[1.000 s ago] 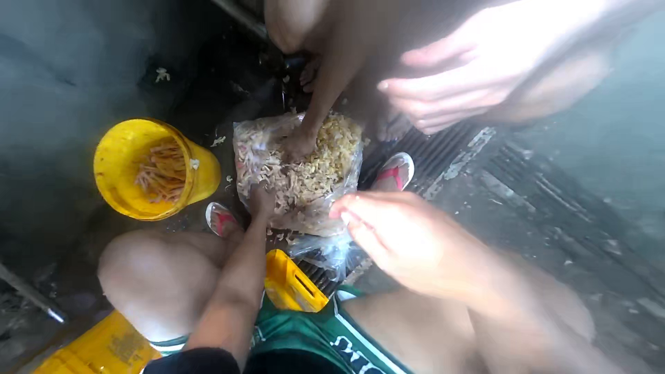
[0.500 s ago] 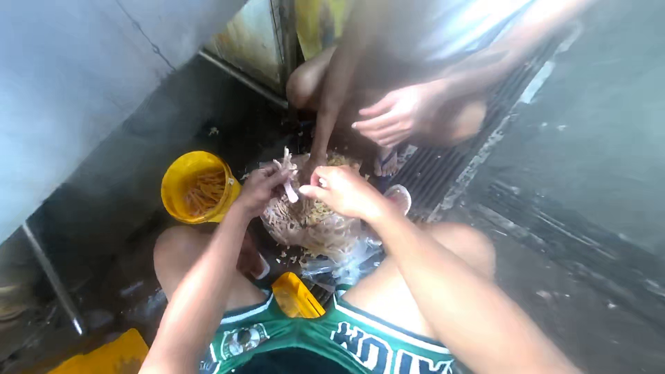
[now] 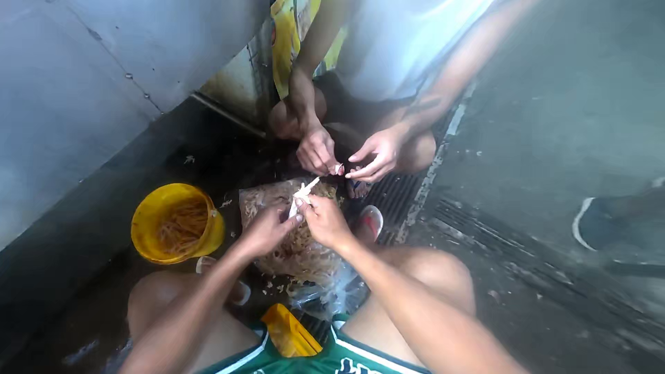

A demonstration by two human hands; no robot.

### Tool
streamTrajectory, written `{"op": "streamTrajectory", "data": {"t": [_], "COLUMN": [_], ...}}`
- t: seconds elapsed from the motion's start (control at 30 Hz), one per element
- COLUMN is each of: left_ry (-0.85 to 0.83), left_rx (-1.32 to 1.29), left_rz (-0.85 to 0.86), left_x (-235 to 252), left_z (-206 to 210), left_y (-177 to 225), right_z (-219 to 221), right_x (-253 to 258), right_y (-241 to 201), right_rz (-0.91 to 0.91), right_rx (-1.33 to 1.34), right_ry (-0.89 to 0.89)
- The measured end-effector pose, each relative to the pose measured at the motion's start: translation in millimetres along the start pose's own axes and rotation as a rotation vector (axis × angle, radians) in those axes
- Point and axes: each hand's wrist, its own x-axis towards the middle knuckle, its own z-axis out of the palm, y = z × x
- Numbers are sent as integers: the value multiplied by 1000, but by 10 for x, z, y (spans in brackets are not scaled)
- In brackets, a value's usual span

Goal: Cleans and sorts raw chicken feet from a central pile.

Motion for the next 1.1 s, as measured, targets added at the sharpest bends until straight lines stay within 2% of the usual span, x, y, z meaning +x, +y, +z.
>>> {"op": "streamTrajectory", "data": {"t": [0.1,0.2,0.43,0.53,0.63,0.7,0.77,0.87,0.93,1.0,1.1], "left_ry": [41,16,-162,-180,-93,-64,-106,-247,-326,-389,-481], "left_rx": [-51,-95,-718,-768,-834,-917,-1014,-1187,-1259,-1294,-1292], "left_rz": [-25,-16,-101,-101,-66,-72,-86,-66,-68,-103,-143], "left_x": [20,-30,-147,-273,-413,-418,-386,-348,-294,-257,-238], "left_z": [94,-122,-318,-469,-659,-696,-680,-582,-505,-409,-311], "left_y": [-3,57,60,45,-62,-151,-212,-270,-237,-190,-180], "right_z": [68,-52,-72,-302,-653,-638,-457,-160,-42,51,232], "right_x": [76,171,178,164,145,30,-39,-75,-67,-95,-150], "right_y": [-48,-109,-132,-111,-91,-91,-69,-93,-98,-124,-199], "right_rz": [-11,-109,-259,-199,-197,-212,-197,-121,-76,-38,74], "right_rx": [20,36,225,278,292,249,282,470,635,814,969], "right_ry": [-16,-51,-39,148,316,259,112,-124,-222,-262,-164]}}
